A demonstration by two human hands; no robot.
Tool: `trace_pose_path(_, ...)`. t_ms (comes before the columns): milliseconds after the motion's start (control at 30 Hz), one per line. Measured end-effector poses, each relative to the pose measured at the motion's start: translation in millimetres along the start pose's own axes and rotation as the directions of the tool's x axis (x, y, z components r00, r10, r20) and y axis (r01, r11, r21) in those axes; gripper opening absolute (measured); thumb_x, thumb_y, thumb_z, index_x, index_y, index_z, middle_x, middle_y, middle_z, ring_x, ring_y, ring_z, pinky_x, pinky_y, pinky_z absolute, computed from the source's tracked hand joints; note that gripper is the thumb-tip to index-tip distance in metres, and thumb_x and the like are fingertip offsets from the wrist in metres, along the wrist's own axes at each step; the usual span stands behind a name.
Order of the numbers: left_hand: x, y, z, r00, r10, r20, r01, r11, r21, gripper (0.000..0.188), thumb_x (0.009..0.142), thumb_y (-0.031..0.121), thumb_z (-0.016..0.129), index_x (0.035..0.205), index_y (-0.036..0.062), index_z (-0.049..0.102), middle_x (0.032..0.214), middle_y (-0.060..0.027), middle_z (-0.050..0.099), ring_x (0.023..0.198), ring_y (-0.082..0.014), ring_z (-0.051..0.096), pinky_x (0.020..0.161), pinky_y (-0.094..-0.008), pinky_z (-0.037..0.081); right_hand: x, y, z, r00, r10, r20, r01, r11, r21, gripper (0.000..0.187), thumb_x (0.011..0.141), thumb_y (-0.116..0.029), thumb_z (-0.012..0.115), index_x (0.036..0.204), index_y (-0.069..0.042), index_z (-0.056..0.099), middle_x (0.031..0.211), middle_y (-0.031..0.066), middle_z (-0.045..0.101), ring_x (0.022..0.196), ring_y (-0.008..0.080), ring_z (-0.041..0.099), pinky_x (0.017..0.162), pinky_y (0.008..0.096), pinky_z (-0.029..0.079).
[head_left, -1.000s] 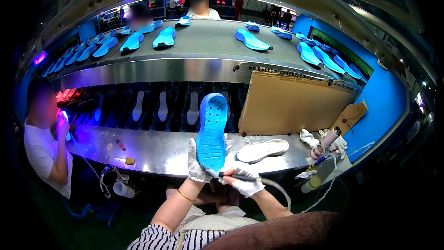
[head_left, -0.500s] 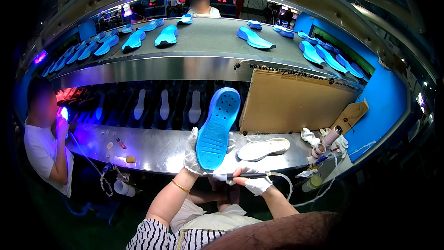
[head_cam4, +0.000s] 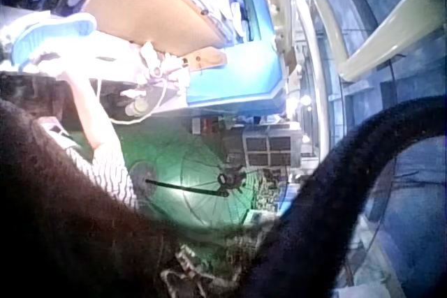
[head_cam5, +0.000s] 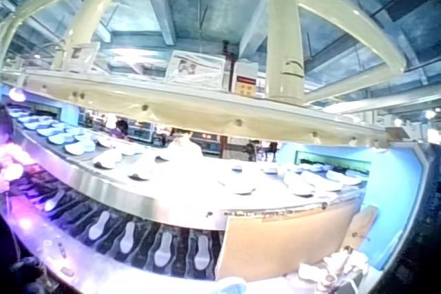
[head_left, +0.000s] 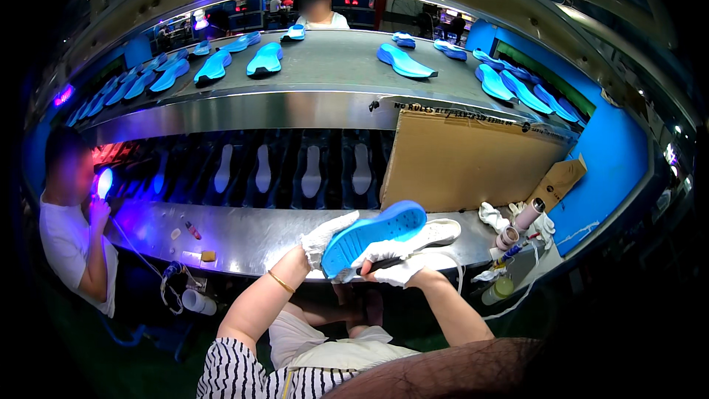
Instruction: The person applies a liquid sealant to the edges of blue shoe insoles using a fine-tipped brush, handling each insole by hand and placing them back onto a moving conveyor belt.
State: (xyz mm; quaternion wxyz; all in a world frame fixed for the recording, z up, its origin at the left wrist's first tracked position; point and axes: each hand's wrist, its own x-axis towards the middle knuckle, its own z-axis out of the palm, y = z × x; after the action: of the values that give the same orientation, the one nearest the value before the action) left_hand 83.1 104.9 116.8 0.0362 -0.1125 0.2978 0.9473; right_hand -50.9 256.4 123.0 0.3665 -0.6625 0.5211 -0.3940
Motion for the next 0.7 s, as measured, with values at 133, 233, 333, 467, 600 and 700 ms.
trace_pose_path(133, -5, 1, 0, 0.997, -0.072, 0.006, 0.070, 0.984, 0.165, 0.049, 0.093, 0.038, 0.042, 0.123, 0.0000, 0.048, 0.106, -0.0157, 0.061, 0.085, -0.0195, 0.065, 0.068, -0.0299, 0.056, -3, -9, -16, 0.999, 0.016, 0.033, -0.021, 0.987, 0.159, 0.013, 0.068, 0.001, 0.068, 0.079, -0.004, 0.062, 0.085, 0.0059, 0.064, 0.082, 0.0149, 0.060, 0.074, 0.0271, 0.048)
trace_pose_path(233, -4, 3, 3, 0.991, -0.059, -0.121, 0.084, 0.972, 0.217, 0.049, 0.093, 0.040, 0.043, 0.121, 0.0008, 0.050, 0.102, -0.0152, 0.063, 0.080, -0.0190, 0.066, 0.062, -0.0314, 0.057, -1, -17, -9, 0.997, -0.026, -0.079, 0.034, 0.994, 0.099, 0.013, 0.069, 0.001, 0.068, 0.080, -0.005, 0.063, 0.084, 0.0056, 0.064, 0.082, 0.0148, 0.060, 0.074, 0.0264, 0.048)
trace_pose_path(333, -3, 4, -4, 0.986, -0.084, -0.143, 0.124, 0.945, 0.302, 0.051, 0.091, 0.042, 0.045, 0.120, 0.0006, 0.051, 0.100, -0.0153, 0.063, 0.078, -0.0221, 0.066, 0.061, -0.0330, 0.057, -6, -37, -19, 0.998, 0.068, 0.000, -0.067, 0.985, -0.157, 0.012, 0.070, 0.000, 0.067, 0.079, -0.006, 0.064, 0.082, 0.0043, 0.064, 0.082, 0.0145, 0.060, 0.074, 0.0259, 0.047)
trace_pose_path(467, -9, 2, -4, 0.991, -0.091, -0.097, 0.100, 0.991, 0.091, 0.054, 0.092, 0.042, 0.044, 0.125, -0.0004, 0.045, 0.108, -0.0176, 0.059, 0.088, -0.0278, 0.063, 0.068, -0.0391, 0.056, -18, -20, -35, 0.998, 0.061, 0.010, -0.061, 0.997, 0.037, 0.008, 0.071, -0.004, 0.068, 0.078, -0.005, 0.063, 0.081, 0.0040, 0.063, 0.079, 0.0151, 0.059, 0.075, 0.0270, 0.047)
trace_pose_path(600, -5, -18, 6, 0.972, 0.232, 0.024, -0.225, 0.959, -0.170, 0.060, 0.092, 0.049, 0.036, 0.128, 0.0011, 0.042, 0.117, -0.0170, 0.055, 0.102, -0.0303, 0.058, 0.088, -0.0446, 0.047, -16, -4, -1, 0.941, 0.193, -0.277, -0.099, 0.942, 0.322, 0.013, 0.078, -0.009, 0.067, 0.090, -0.003, 0.063, 0.079, 0.0037, 0.062, 0.074, 0.0092, 0.056, 0.070, 0.0229, 0.046)
trace_pose_path(700, 6, -34, -9, 0.885, 0.436, 0.165, -0.374, 0.876, -0.305, 0.065, 0.090, 0.055, 0.033, 0.123, 0.0019, 0.047, 0.112, -0.0168, 0.058, 0.099, -0.0301, 0.058, 0.088, -0.0404, 0.047, -16, -4, 34, 0.902, 0.163, -0.399, -0.117, 0.983, 0.138, 0.013, 0.080, -0.008, 0.066, 0.091, -0.002, 0.063, 0.072, 0.0033, 0.062, 0.066, 0.0094, 0.057, 0.063, 0.0225, 0.047)
